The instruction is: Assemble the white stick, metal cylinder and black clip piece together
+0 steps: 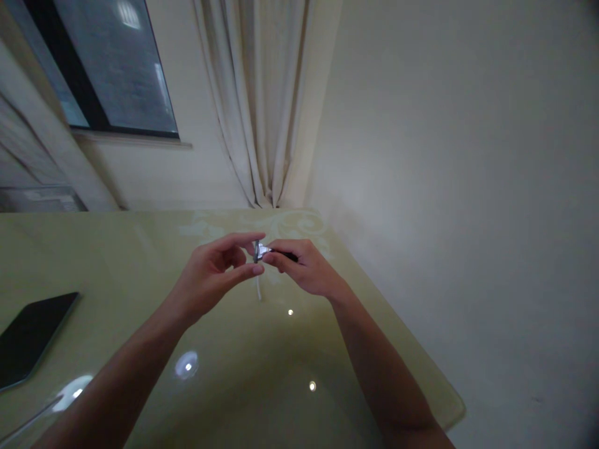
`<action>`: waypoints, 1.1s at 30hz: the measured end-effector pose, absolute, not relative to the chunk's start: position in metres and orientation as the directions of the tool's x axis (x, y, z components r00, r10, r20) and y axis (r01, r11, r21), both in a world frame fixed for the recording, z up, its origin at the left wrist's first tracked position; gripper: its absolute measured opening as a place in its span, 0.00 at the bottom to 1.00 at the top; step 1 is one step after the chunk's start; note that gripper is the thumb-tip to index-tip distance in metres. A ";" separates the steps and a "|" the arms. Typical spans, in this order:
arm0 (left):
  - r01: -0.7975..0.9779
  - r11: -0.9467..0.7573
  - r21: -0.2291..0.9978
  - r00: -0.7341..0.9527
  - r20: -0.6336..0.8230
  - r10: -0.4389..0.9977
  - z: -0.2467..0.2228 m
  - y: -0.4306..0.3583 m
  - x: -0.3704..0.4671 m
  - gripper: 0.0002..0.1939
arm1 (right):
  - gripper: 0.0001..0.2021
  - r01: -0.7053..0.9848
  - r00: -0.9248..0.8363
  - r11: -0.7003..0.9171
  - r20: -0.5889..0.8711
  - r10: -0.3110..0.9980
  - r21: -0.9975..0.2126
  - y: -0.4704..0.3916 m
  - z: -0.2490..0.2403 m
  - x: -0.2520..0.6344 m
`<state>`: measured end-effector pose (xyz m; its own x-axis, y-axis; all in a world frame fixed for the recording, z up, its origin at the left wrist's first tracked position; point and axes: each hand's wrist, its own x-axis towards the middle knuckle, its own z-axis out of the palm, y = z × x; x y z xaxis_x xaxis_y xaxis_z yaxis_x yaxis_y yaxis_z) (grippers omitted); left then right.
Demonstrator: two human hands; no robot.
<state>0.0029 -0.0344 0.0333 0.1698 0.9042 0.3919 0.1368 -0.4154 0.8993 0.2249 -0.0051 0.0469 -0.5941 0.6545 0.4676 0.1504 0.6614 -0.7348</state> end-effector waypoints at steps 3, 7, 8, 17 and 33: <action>0.141 -0.420 0.896 0.158 0.399 0.903 0.033 -0.034 0.003 0.24 | 0.17 0.145 -0.593 0.667 0.475 0.650 -0.731 -0.006 0.047 0.224; 0.134 -0.441 0.888 0.140 0.423 0.895 0.031 -0.033 0.003 0.23 | 0.17 0.137 -0.586 0.701 0.514 0.627 -0.700 -0.007 0.048 0.224; 0.131 -0.443 0.887 0.141 0.425 0.894 0.030 -0.033 0.003 0.24 | 0.17 0.134 -0.583 0.712 0.526 0.619 -0.690 -0.007 0.048 0.223; 0.155 -0.437 0.886 0.098 0.426 0.899 0.028 -0.026 0.003 0.27 | 0.18 0.211 -0.513 0.718 0.550 0.659 -0.663 0.001 0.051 0.231; 0.944 -0.029 0.328 0.041 -0.029 0.999 -0.079 0.005 0.020 0.30 | 0.07 0.693 -0.083 0.140 0.115 0.990 -0.707 0.079 -0.031 0.306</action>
